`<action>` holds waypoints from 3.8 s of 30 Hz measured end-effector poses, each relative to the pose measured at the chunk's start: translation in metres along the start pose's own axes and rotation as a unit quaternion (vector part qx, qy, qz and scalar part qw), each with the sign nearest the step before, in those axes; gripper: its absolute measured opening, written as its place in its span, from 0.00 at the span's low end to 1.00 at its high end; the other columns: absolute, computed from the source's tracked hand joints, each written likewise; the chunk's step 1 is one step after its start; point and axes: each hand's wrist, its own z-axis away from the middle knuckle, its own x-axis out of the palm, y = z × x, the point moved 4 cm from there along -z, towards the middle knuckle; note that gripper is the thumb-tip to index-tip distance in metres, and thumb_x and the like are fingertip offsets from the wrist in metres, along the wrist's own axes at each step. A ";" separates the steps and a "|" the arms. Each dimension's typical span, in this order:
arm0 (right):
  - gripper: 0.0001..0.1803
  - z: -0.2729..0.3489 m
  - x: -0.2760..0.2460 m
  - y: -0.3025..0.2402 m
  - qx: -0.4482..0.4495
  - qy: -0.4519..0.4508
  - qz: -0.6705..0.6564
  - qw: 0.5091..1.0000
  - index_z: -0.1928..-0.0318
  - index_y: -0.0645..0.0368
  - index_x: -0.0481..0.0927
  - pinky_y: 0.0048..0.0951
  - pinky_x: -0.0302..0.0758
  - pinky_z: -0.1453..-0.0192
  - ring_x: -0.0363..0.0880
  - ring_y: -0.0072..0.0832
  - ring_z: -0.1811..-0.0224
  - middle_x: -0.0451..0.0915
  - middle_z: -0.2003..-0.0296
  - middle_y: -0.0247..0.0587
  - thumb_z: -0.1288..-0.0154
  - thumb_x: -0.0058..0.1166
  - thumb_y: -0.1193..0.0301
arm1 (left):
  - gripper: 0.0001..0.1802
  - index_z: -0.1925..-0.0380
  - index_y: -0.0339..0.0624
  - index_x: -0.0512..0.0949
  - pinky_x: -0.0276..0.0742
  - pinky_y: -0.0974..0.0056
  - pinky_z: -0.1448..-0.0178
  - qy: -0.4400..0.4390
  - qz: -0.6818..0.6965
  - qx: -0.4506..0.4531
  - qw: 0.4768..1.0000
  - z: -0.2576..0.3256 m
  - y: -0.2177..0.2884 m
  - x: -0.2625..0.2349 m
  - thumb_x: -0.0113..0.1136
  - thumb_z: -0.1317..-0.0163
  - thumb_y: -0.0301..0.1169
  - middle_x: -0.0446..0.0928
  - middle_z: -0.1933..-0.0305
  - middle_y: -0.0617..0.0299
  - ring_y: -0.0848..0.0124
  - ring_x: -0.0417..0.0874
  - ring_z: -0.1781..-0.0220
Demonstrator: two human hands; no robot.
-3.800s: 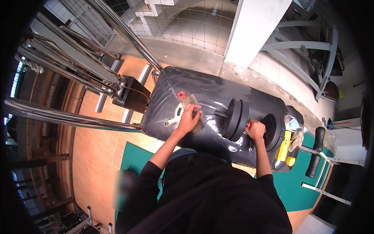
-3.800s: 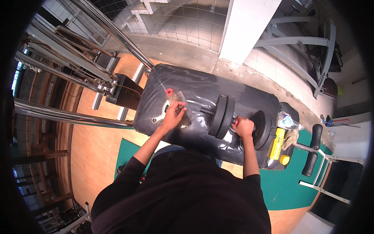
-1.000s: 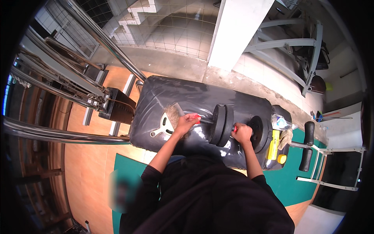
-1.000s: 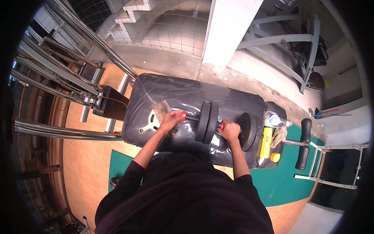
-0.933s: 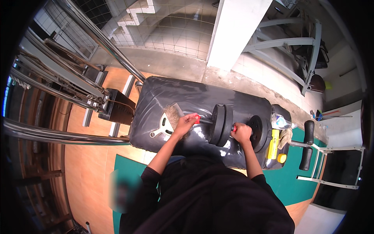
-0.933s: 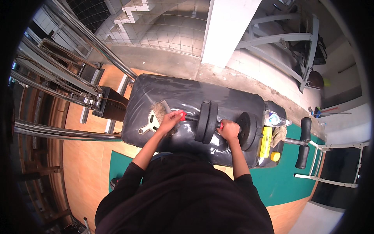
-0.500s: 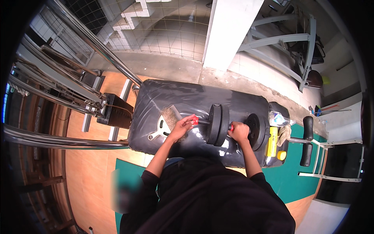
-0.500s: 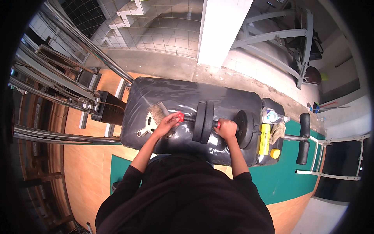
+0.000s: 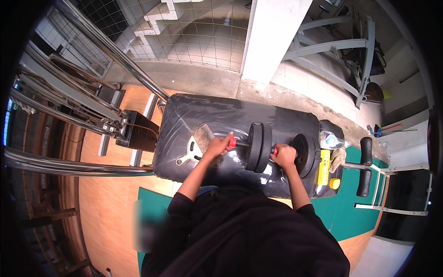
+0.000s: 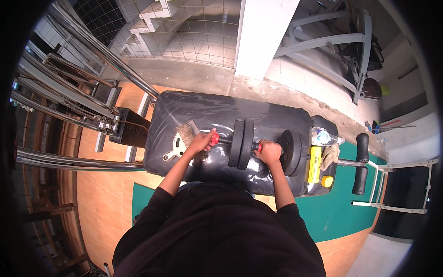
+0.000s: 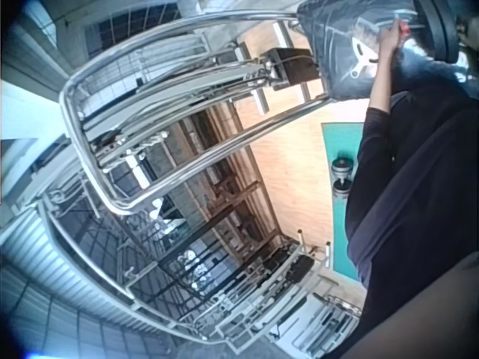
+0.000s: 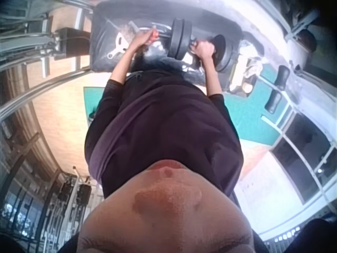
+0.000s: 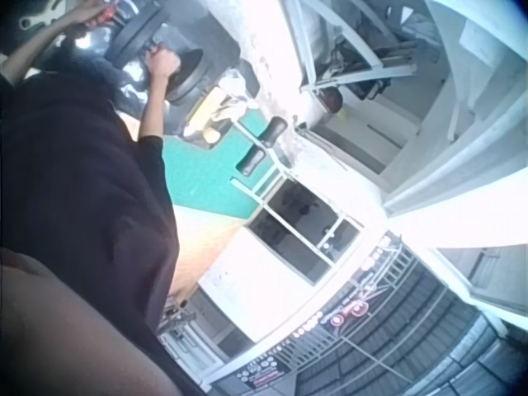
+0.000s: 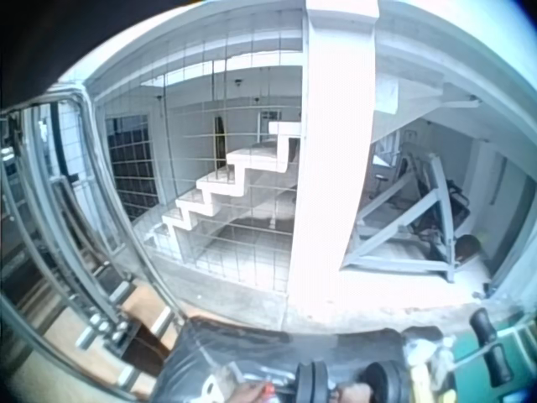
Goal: The person wipes a weight plate with a cloth, then assembles a dumbbell by sliding weight plates onto a bar and securing them with collars. The completed dumbbell is placed on the floor.
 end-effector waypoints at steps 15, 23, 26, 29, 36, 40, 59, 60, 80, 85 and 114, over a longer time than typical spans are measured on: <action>0.15 0.000 0.001 0.001 0.008 -0.007 -0.017 1.000 0.79 0.54 0.76 0.39 0.74 0.70 0.79 0.41 0.74 0.78 0.80 0.43 0.67 0.64 0.61 | 0.19 0.53 0.40 0.75 0.72 0.68 0.45 -0.021 0.019 0.238 0.971 0.037 0.003 0.001 0.64 0.46 0.29 0.71 0.49 0.61 0.70 0.74 0.47; 0.16 0.000 -0.002 -0.003 0.001 -0.007 -0.009 1.000 0.78 0.53 0.76 0.38 0.75 0.70 0.79 0.39 0.74 0.78 0.79 0.41 0.66 0.66 0.59 | 0.26 0.47 0.51 0.71 0.72 0.69 0.54 0.030 0.119 0.222 0.967 0.028 -0.017 -0.013 0.59 0.49 0.25 0.67 0.54 0.60 0.73 0.72 0.61; 0.15 0.000 -0.001 0.000 0.007 -0.007 -0.013 1.000 0.78 0.54 0.76 0.38 0.74 0.70 0.79 0.40 0.74 0.78 0.79 0.41 0.66 0.65 0.60 | 0.25 0.48 0.47 0.71 0.72 0.69 0.59 0.066 -0.089 0.274 0.955 0.059 0.015 -0.011 0.60 0.50 0.26 0.68 0.60 0.61 0.73 0.71 0.68; 0.17 -0.001 0.000 -0.001 0.002 -0.009 -0.007 1.000 0.78 0.53 0.77 0.38 0.75 0.70 0.80 0.38 0.74 0.78 0.79 0.40 0.65 0.67 0.58 | 0.28 0.45 0.48 0.70 0.72 0.68 0.62 0.011 -0.153 0.270 0.951 0.068 0.020 -0.008 0.60 0.50 0.27 0.70 0.67 0.62 0.72 0.72 0.71; 0.16 0.000 0.000 0.000 0.006 -0.011 -0.006 1.000 0.78 0.53 0.76 0.38 0.75 0.69 0.80 0.38 0.74 0.78 0.78 0.38 0.65 0.67 0.58 | 0.28 0.44 0.49 0.70 0.74 0.58 0.65 0.057 -0.238 0.264 0.933 0.077 0.043 -0.013 0.59 0.50 0.30 0.75 0.77 0.58 0.60 0.79 0.74; 0.17 -0.002 0.001 0.000 0.005 -0.015 -0.008 1.000 0.78 0.53 0.76 0.38 0.75 0.69 0.80 0.38 0.74 0.78 0.79 0.39 0.65 0.67 0.58 | 0.31 0.42 0.49 0.67 0.75 0.54 0.64 0.008 -0.367 0.260 0.893 0.082 0.033 0.000 0.60 0.48 0.34 0.79 0.77 0.54 0.53 0.80 0.72; 0.14 -0.001 -0.002 -0.002 0.011 -0.004 -0.013 1.000 0.79 0.54 0.76 0.38 0.74 0.70 0.79 0.40 0.74 0.78 0.79 0.42 0.67 0.62 0.61 | 0.28 0.43 0.50 0.69 0.74 0.52 0.58 0.040 -0.375 0.237 0.895 0.081 0.060 0.010 0.59 0.44 0.41 0.79 0.76 0.55 0.56 0.81 0.65; 0.14 -0.001 -0.003 -0.002 0.012 -0.005 -0.010 1.000 0.79 0.54 0.76 0.39 0.74 0.70 0.79 0.40 0.74 0.78 0.79 0.42 0.67 0.62 0.61 | 0.27 0.44 0.49 0.69 0.74 0.52 0.59 0.015 -0.418 0.237 0.877 0.080 0.058 0.013 0.60 0.44 0.41 0.79 0.76 0.55 0.55 0.81 0.65; 0.13 -0.002 0.000 -0.001 0.013 -0.005 -0.015 1.000 0.78 0.54 0.77 0.38 0.74 0.70 0.79 0.40 0.74 0.78 0.79 0.42 0.67 0.62 0.62 | 0.33 0.42 0.44 0.68 0.74 0.52 0.52 -0.079 -0.434 0.208 0.873 0.079 0.071 0.025 0.64 0.47 0.40 0.78 0.58 0.49 0.52 0.79 0.54; 0.13 -0.002 -0.002 -0.003 0.011 -0.008 -0.008 1.000 0.78 0.54 0.77 0.38 0.74 0.70 0.79 0.40 0.74 0.78 0.79 0.42 0.66 0.61 0.62 | 0.40 0.34 0.48 0.54 0.74 0.52 0.57 -0.136 -0.478 0.235 0.835 0.069 0.037 0.035 0.61 0.44 0.38 0.78 0.61 0.50 0.53 0.79 0.58; 0.16 0.000 0.002 -0.001 0.015 -0.020 0.007 1.000 0.77 0.53 0.77 0.38 0.75 0.68 0.80 0.38 0.72 0.79 0.78 0.40 0.65 0.66 0.58 | 0.30 0.40 0.49 0.67 0.65 0.52 0.38 -0.075 -0.509 0.256 0.818 0.064 0.071 0.035 0.58 0.46 0.31 0.65 0.41 0.49 0.52 0.64 0.39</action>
